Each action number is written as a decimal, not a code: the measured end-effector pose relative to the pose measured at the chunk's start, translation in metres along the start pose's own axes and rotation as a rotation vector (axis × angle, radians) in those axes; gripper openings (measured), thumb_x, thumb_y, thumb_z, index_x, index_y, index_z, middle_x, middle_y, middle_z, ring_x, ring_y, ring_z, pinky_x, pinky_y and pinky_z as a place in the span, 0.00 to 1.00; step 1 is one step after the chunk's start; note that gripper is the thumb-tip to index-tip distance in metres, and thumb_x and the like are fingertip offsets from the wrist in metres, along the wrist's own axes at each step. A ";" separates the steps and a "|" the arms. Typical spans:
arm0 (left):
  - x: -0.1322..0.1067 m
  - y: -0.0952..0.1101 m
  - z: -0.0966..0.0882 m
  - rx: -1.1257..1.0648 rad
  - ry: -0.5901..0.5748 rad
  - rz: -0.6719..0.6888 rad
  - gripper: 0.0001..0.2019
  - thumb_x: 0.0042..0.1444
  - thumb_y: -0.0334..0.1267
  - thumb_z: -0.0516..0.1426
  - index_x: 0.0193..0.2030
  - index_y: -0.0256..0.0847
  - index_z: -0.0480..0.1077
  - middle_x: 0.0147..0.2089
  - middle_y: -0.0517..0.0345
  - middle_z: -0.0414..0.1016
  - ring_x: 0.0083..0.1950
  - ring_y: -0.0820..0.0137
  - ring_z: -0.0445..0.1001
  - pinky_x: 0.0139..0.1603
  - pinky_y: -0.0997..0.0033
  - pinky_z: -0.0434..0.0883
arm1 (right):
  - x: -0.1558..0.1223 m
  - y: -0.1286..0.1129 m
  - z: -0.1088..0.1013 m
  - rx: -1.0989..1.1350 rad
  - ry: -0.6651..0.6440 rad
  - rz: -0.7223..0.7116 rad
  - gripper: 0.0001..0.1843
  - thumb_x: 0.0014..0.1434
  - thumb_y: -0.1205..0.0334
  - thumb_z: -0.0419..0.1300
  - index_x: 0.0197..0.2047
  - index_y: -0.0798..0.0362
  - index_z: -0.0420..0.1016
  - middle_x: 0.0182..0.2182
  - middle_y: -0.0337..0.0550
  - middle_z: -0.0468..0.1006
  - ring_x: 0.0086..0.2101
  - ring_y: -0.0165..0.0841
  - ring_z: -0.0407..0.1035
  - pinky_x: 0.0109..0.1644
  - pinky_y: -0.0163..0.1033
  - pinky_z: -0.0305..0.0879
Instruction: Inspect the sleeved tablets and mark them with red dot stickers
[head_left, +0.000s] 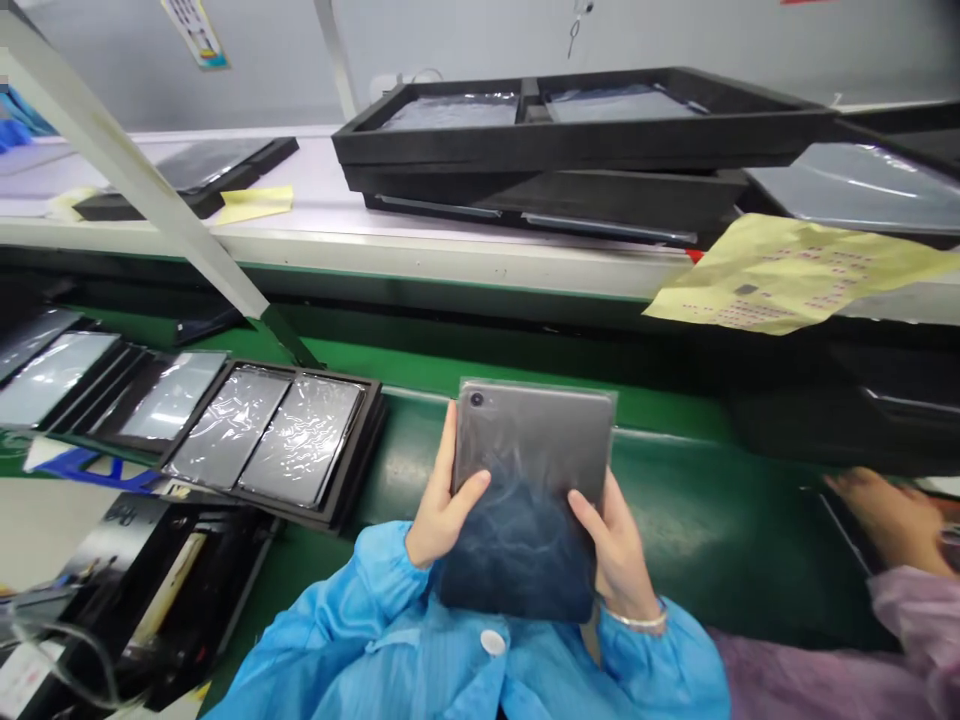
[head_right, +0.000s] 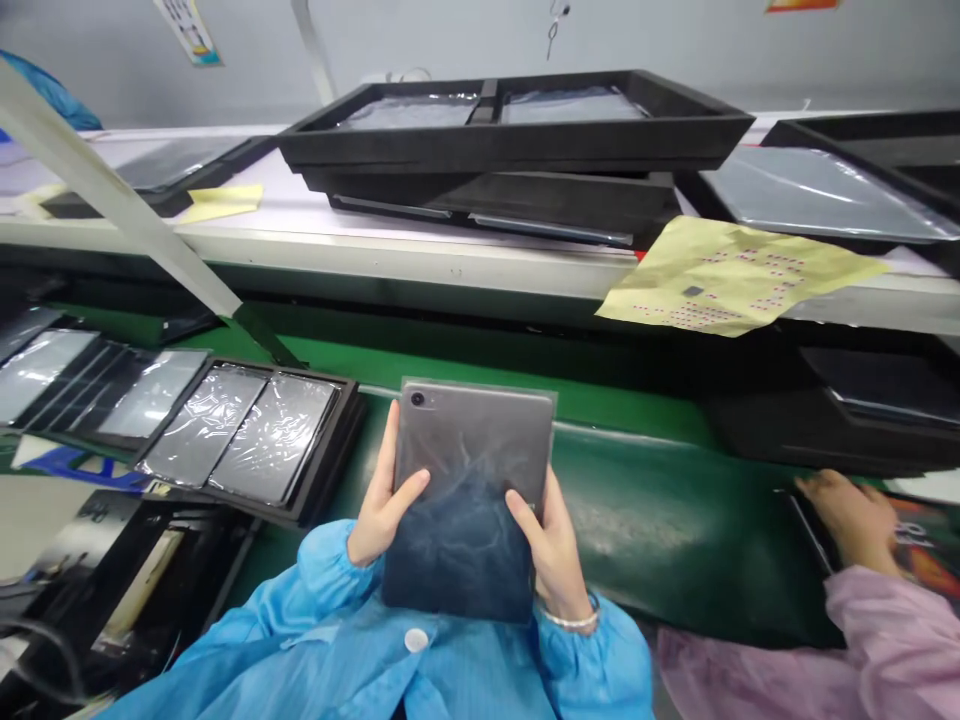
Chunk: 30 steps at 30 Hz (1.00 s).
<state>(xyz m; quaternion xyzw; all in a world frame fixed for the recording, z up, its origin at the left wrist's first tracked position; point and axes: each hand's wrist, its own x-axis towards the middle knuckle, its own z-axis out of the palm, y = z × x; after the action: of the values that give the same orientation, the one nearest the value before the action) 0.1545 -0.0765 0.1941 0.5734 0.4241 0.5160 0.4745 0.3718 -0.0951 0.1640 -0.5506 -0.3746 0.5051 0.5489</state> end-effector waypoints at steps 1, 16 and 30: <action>-0.003 0.006 0.000 0.038 -0.018 0.032 0.38 0.70 0.40 0.56 0.80 0.58 0.40 0.82 0.64 0.40 0.81 0.64 0.44 0.80 0.66 0.50 | -0.006 0.001 0.002 0.025 0.034 0.025 0.46 0.57 0.41 0.69 0.72 0.47 0.61 0.66 0.51 0.72 0.65 0.48 0.66 0.69 0.54 0.64; -0.004 0.050 0.000 0.216 -0.171 0.335 0.26 0.69 0.27 0.53 0.71 0.50 0.66 0.68 0.57 0.73 0.69 0.67 0.72 0.71 0.68 0.69 | -0.042 -0.031 -0.006 -0.017 0.154 -0.054 0.44 0.60 0.50 0.69 0.75 0.44 0.57 0.68 0.43 0.69 0.66 0.45 0.64 0.68 0.45 0.63; 0.008 0.002 -0.013 -0.077 0.001 0.246 0.18 0.62 0.42 0.65 0.59 0.51 0.77 0.47 0.57 0.85 0.41 0.70 0.84 0.46 0.71 0.81 | -0.027 -0.016 0.006 -0.037 0.179 -0.329 0.15 0.52 0.57 0.75 0.42 0.46 0.79 0.27 0.37 0.82 0.26 0.35 0.77 0.33 0.39 0.76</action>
<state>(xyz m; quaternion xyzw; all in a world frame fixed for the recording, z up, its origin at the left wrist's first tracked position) 0.1429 -0.0677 0.1979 0.6023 0.3307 0.5862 0.4292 0.3624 -0.1181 0.1846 -0.5347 -0.4184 0.3504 0.6452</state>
